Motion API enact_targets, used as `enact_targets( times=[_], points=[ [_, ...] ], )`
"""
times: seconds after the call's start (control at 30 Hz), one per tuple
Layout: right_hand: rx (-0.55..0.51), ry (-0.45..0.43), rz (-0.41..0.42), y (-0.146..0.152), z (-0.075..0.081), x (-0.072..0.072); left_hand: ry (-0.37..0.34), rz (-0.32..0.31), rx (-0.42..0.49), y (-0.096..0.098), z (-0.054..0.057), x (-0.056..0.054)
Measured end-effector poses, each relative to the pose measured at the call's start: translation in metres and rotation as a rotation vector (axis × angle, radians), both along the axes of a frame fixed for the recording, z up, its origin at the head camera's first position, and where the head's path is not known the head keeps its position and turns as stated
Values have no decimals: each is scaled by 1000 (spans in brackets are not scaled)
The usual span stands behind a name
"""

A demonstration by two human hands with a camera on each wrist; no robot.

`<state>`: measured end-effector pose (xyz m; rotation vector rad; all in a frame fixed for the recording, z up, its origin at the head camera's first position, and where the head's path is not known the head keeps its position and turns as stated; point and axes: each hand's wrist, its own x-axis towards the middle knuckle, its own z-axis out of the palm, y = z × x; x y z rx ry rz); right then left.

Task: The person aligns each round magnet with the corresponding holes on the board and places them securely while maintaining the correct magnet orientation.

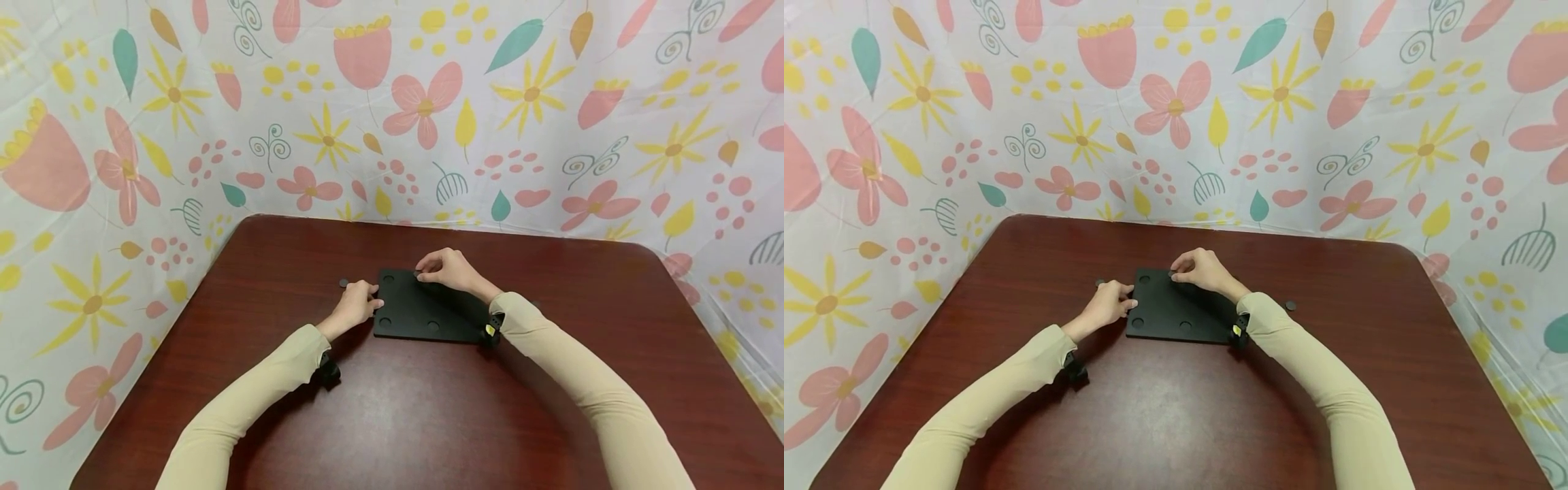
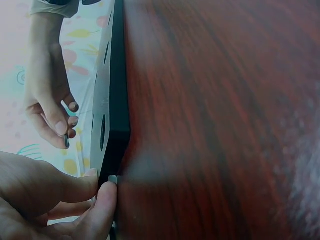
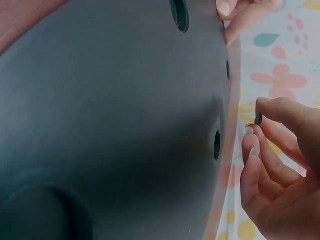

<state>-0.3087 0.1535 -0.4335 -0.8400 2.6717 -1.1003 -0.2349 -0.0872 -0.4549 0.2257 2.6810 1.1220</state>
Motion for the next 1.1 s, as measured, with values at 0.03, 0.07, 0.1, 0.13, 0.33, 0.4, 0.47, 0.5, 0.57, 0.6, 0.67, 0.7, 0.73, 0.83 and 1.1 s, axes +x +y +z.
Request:
enact_targets(
  times=[0.03, 0.07, 0.1, 0.13, 0.33, 0.4, 0.47, 0.5, 0.57, 0.6, 0.67, 0.7, 0.73, 0.83, 1.1],
  points=[
    [1, 2, 6, -1, 0, 0, 2, -2, 2, 0, 0, 0],
    [4, 4, 9, -3, 0, 0, 3, -4, 2, -1, 0, 0],
    [7, 2, 11, -4, 0, -1, 4, -4, 4, -1, 1, 0],
    [11, -1, 12, -5, -1, -1, 3, -4, 5, -1, 0, 0],
    [22, -9, 14, -8, -2, -2, 9, -6, 8, -2, 0, 0],
    [24, -8, 14, -9, -2, -3, 11, -8, 9, -2, 1, -1],
    [29, -10, 14, -10, -2, -3, 12, -11, 10, -2, 2, -1],
    [30, -13, 14, -11, -2, -3, 14, -13, 8, -2, 2, -1],
    [30, -17, 13, -11, -2, -3, 18, -18, 5, -2, 2, -1],
    [31, -18, 13, -12, -2, -3, 21, -20, 4, -2, 2, -1],
    [31, -18, 15, -13, -2, -3, 26, -19, 5, -2, 1, -1],
    [31, -17, 15, -14, -2, -3, 29, -18, 8, -2, 1, -1],
    [32, -16, 14, -14, -2, -3, 28, -16, 11, -2, 1, -1],
    [38, -21, 12, -16, -4, -3, 24, -15, 14, -1, 1, 0],
    [44, -26, 19, -19, -4, -4, 23, -17, 9, -2, 1, -1]
  ],
)
